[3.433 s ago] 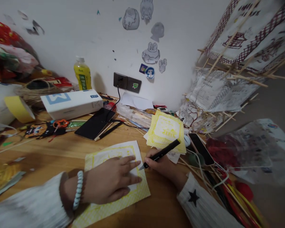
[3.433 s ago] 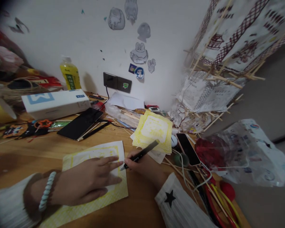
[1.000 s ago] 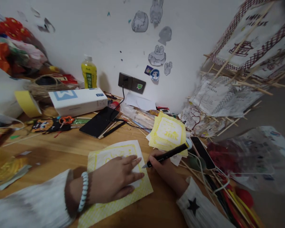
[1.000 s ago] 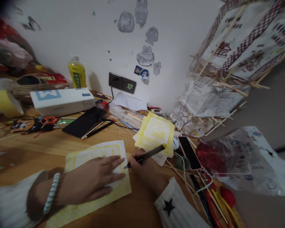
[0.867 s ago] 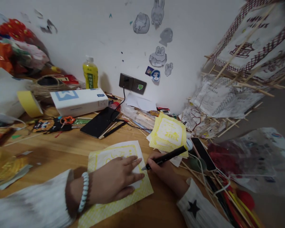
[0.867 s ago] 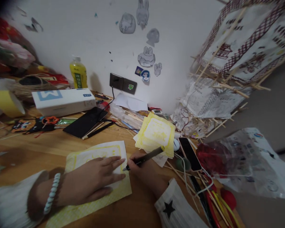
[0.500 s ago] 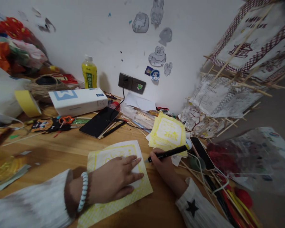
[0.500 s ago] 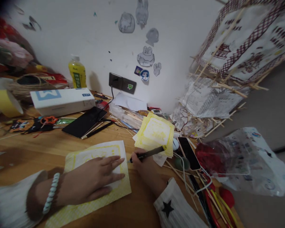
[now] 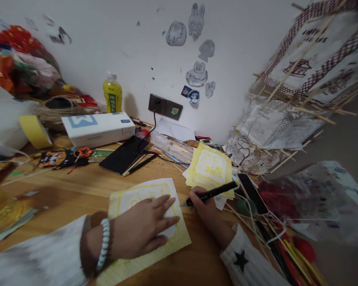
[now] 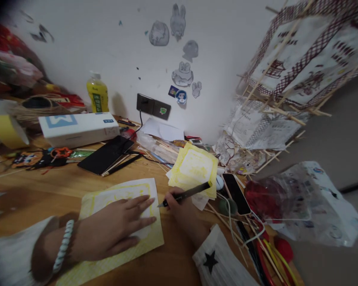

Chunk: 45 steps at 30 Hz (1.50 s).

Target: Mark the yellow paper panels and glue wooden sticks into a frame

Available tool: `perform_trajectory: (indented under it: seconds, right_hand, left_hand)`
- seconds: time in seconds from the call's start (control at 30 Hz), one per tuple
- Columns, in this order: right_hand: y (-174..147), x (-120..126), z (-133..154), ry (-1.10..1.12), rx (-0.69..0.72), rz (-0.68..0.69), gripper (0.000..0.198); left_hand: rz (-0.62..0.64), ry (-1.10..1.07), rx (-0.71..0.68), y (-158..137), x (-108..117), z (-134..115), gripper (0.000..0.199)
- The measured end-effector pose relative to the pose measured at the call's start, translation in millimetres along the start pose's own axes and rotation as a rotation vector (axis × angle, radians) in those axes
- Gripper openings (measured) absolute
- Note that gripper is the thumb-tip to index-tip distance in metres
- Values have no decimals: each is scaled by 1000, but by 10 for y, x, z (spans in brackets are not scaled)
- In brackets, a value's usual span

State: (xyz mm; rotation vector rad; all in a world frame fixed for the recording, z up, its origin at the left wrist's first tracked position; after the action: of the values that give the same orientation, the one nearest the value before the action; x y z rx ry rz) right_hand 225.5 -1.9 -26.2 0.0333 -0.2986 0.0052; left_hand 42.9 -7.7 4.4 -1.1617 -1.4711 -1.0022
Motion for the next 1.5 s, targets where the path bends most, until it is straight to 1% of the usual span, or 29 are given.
perform_trajectory:
  seconds: [0.13,0.2,0.3,0.4,0.53,0.67,0.83,0.97,1.07,1.2,1.3,1.5]
  right_hand:
    - [-12,-13,17,-44,15,74,20]
    - [-20,-11,34,-87,44,90,19]
    - [-26,-22,65,-136,93,123,17]
    - [-27,-54,85,-152,88,177,17]
    - [-30,-79,125,-190,102,195,16]
    - [-22,-80,120,-207,118,187,16]
    - [-4,-40,18,-179,69,146,15]
    - [-5,-13,-30,-118,45,118,16]
    - [-9,-25,-16,-108,11,142,19]
    - [-14,-60,95,-157,55,175,17]
    - [-9,-64,129,-191,82,156,16]
    - [6,-13,-13,-135,84,88,16]
  left_hand:
    - [50,-35,-74,-9,55,-13,47]
    - [58,-36,-97,-18,86,-17,47]
    - [55,-36,-96,-24,107,-15,47]
    - [71,-35,-93,-18,99,-18,47]
    - [96,-23,-87,-10,94,-23,48]
    - [98,-30,-89,-10,101,-25,48]
    - [72,-39,-96,-13,101,-24,47]
    - [104,-31,-82,-11,80,-13,47]
    - [95,-33,-86,-15,87,-12,47]
    - [102,-23,-86,-17,83,-16,48]
    - [119,-18,-78,-13,74,-15,48]
    - [151,-29,-66,1,73,-10,47]
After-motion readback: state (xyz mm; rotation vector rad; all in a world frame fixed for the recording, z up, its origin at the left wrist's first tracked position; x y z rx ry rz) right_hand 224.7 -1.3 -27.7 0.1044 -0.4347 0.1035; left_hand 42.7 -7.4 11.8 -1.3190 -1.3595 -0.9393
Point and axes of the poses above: each hand's wrist, its own y-axis towards the middle knuckle, its own x-axis out of the back of the hand, z = x × y, the point moved 5 cm from there along y, towards the middle knuckle, and after that the axes turned 12 degrees about z, right-handed, at the moved point
